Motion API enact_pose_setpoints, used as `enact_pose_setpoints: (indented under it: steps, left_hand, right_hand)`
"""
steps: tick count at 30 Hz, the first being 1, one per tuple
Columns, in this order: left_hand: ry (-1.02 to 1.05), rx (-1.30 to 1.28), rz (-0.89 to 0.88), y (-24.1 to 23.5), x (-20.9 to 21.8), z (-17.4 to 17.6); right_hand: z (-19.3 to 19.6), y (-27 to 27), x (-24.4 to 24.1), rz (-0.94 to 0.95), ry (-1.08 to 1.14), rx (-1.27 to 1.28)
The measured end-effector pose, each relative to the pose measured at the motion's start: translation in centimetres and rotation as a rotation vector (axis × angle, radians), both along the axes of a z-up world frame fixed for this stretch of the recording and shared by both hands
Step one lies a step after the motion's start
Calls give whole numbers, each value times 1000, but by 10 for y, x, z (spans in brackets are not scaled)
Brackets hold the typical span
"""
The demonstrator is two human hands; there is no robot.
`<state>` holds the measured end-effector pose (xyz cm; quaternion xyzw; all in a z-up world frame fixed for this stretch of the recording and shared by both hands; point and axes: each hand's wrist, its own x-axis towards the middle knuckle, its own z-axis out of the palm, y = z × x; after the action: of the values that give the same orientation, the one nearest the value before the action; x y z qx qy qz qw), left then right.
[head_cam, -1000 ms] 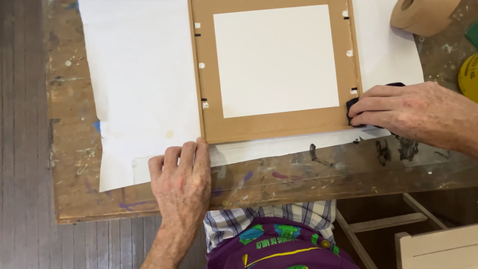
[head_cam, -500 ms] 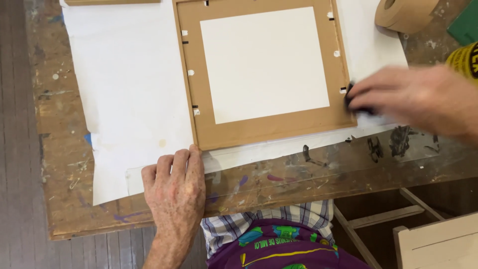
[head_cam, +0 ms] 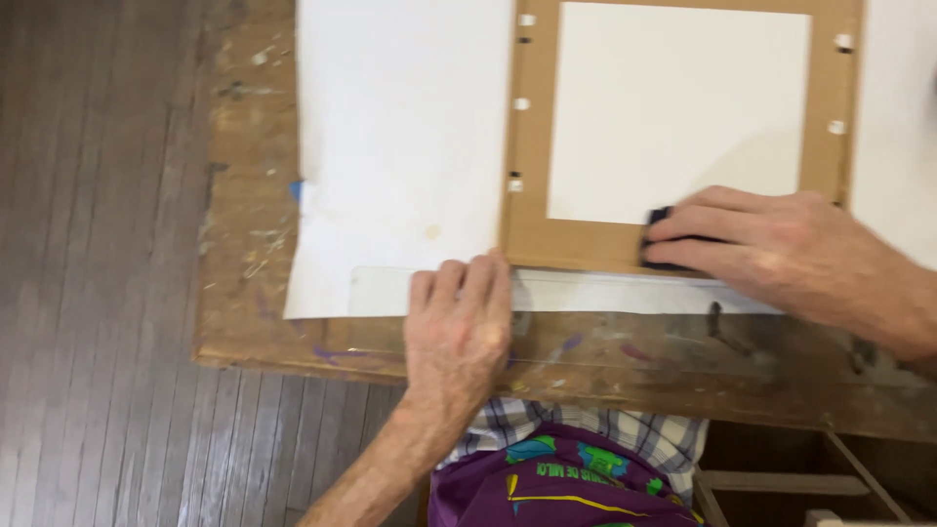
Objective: Applying water-activated paper tape to the back of a picture frame to seal the assembly.
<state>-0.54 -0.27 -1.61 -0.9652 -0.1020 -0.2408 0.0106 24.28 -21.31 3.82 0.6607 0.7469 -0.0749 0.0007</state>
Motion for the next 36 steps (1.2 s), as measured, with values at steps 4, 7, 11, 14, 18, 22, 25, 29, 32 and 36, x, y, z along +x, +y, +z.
enact_pose_setpoints:
  steps: [4, 7, 11, 14, 18, 22, 25, 29, 32, 36]
  left_hand:
    - [-45, 32, 6, 1, 3, 7]
    - [-125, 4, -21, 3, 5, 15]
    - [-112, -20, -51, 3, 5, 13]
    - [-34, 76, 15, 3, 3, 7]
    - [-50, 107, 37, 4, 2, 14]
    - [-65, 60, 19, 4, 2, 14]
    - [-68, 53, 13, 4, 2, 11]
    - [-72, 45, 12, 4, 2, 10]
    - [-72, 50, 15, 5, 2, 7]
    - [-72, 68, 34, 5, 1, 9]
  right_hand:
    - [-2, 77, -31, 130, 62, 94]
    - [0, 110, -44, 166, 64, 159]
    - [7, 121, -44, 142, 181, 195]
    - [4, 103, -38, 182, 85, 166]
    - [4, 31, -11, 60, 161, -37]
    - [-29, -64, 35, -32, -5, -95]
    - [-29, -97, 52, -105, -48, -89]
    - [14, -38, -5, -216, 90, 127]
    - [13, 31, -53, -124, 124, 144]
    - [-3, 67, -61, -4, 67, 228]
